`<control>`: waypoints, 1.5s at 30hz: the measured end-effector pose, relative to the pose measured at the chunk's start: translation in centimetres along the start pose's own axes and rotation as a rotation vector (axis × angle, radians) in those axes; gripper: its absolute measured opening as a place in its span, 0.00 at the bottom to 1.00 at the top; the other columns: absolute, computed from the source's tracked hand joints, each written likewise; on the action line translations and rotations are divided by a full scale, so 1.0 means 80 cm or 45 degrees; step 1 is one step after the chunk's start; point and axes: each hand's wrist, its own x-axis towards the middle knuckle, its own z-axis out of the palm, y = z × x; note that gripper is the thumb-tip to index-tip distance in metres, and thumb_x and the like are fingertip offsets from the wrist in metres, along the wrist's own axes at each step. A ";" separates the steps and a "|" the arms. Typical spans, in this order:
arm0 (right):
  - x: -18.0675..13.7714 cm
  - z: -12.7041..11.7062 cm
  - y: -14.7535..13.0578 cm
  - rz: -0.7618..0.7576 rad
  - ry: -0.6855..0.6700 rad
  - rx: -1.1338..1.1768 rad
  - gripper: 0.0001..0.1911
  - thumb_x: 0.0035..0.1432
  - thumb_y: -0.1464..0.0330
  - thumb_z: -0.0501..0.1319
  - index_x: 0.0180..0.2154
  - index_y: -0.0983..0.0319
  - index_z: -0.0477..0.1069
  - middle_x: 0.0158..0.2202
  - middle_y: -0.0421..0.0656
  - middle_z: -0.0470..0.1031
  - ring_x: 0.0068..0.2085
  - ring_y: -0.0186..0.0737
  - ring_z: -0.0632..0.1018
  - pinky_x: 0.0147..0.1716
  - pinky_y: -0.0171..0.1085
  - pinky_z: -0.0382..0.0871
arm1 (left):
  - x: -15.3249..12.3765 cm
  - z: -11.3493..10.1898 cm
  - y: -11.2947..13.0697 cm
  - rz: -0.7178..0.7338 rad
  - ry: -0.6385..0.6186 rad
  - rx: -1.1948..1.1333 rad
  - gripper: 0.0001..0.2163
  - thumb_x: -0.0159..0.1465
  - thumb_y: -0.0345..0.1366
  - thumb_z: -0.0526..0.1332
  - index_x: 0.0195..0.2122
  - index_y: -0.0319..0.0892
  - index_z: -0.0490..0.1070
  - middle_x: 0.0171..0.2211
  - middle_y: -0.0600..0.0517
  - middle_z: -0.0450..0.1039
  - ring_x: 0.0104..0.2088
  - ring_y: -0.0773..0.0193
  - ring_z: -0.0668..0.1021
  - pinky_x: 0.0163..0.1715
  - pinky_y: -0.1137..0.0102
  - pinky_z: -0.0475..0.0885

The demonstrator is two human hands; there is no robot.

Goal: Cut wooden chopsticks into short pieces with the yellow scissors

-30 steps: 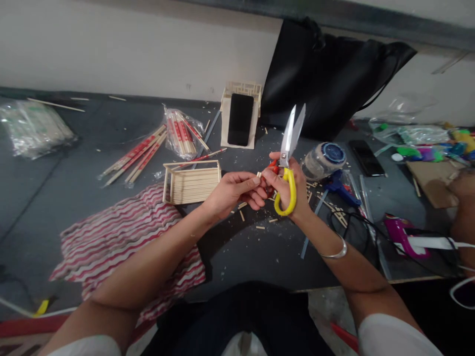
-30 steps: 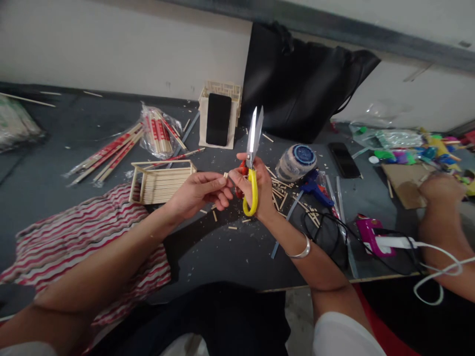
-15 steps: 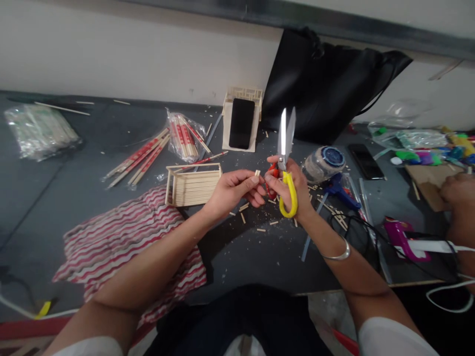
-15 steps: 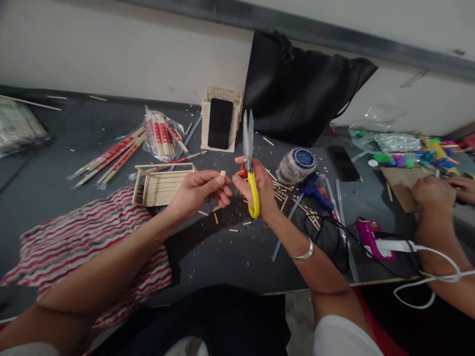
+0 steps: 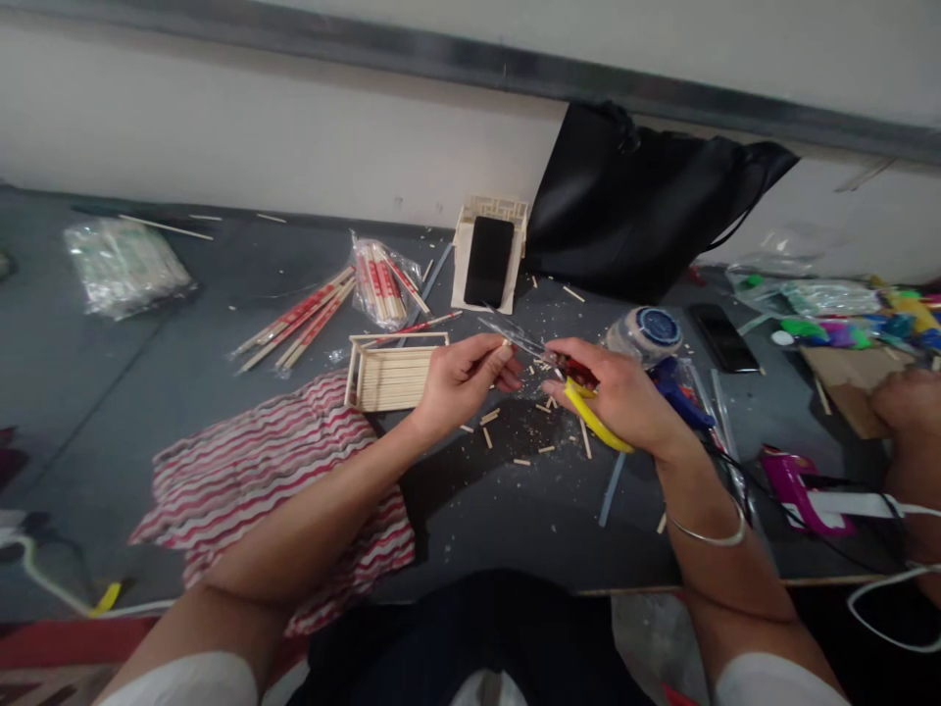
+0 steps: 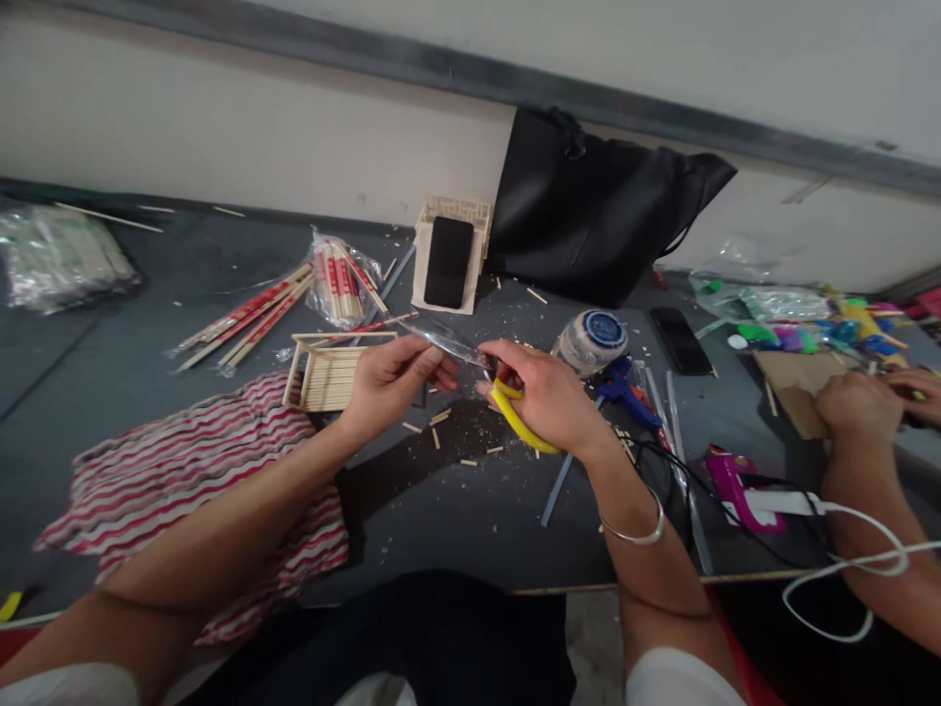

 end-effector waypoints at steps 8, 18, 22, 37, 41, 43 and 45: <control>-0.001 0.008 -0.002 -0.082 0.069 -0.257 0.13 0.60 0.68 0.62 0.47 0.57 0.74 0.34 0.42 0.77 0.33 0.39 0.74 0.34 0.39 0.67 | -0.002 -0.004 -0.003 0.162 0.004 0.214 0.13 0.69 0.42 0.57 0.31 0.42 0.73 0.25 0.52 0.78 0.25 0.68 0.80 0.29 0.73 0.77; -0.001 0.010 -0.001 -0.169 0.118 -0.370 0.14 0.59 0.70 0.61 0.48 0.56 0.73 0.35 0.43 0.76 0.38 0.45 0.75 0.39 0.42 0.69 | -0.002 -0.008 -0.004 0.255 0.049 0.408 0.12 0.68 0.36 0.55 0.29 0.44 0.74 0.24 0.52 0.80 0.25 0.66 0.80 0.30 0.72 0.75; 0.000 0.009 -0.001 -0.174 0.115 -0.361 0.15 0.59 0.70 0.60 0.48 0.56 0.73 0.36 0.44 0.76 0.38 0.45 0.75 0.41 0.43 0.69 | -0.003 -0.008 -0.003 0.263 0.053 0.468 0.13 0.68 0.36 0.54 0.28 0.44 0.74 0.25 0.52 0.80 0.26 0.65 0.79 0.31 0.71 0.74; -0.002 0.013 -0.003 -0.162 0.104 -0.334 0.14 0.59 0.71 0.59 0.47 0.56 0.74 0.34 0.43 0.74 0.37 0.43 0.74 0.40 0.42 0.68 | -0.004 -0.014 -0.010 0.307 0.059 0.516 0.10 0.67 0.38 0.56 0.34 0.45 0.75 0.26 0.52 0.79 0.29 0.64 0.80 0.36 0.71 0.74; -0.003 0.013 -0.004 -0.111 0.067 -0.313 0.15 0.56 0.72 0.59 0.46 0.58 0.75 0.34 0.43 0.73 0.34 0.42 0.73 0.37 0.41 0.67 | -0.005 -0.015 -0.008 0.317 0.051 0.540 0.10 0.67 0.35 0.55 0.33 0.44 0.75 0.27 0.51 0.79 0.29 0.64 0.80 0.36 0.72 0.73; -0.003 0.014 -0.005 -0.097 0.069 -0.314 0.15 0.55 0.73 0.59 0.45 0.58 0.75 0.34 0.43 0.74 0.34 0.42 0.73 0.36 0.41 0.67 | -0.005 -0.015 -0.007 0.309 0.055 0.528 0.09 0.67 0.35 0.56 0.33 0.44 0.75 0.26 0.51 0.79 0.29 0.64 0.80 0.36 0.72 0.73; -0.002 0.016 -0.004 -0.101 0.080 -0.323 0.16 0.54 0.74 0.58 0.44 0.58 0.75 0.33 0.43 0.74 0.35 0.42 0.73 0.36 0.40 0.66 | -0.006 -0.015 -0.008 0.307 0.065 0.511 0.09 0.67 0.35 0.56 0.34 0.44 0.75 0.26 0.51 0.79 0.29 0.63 0.80 0.35 0.71 0.73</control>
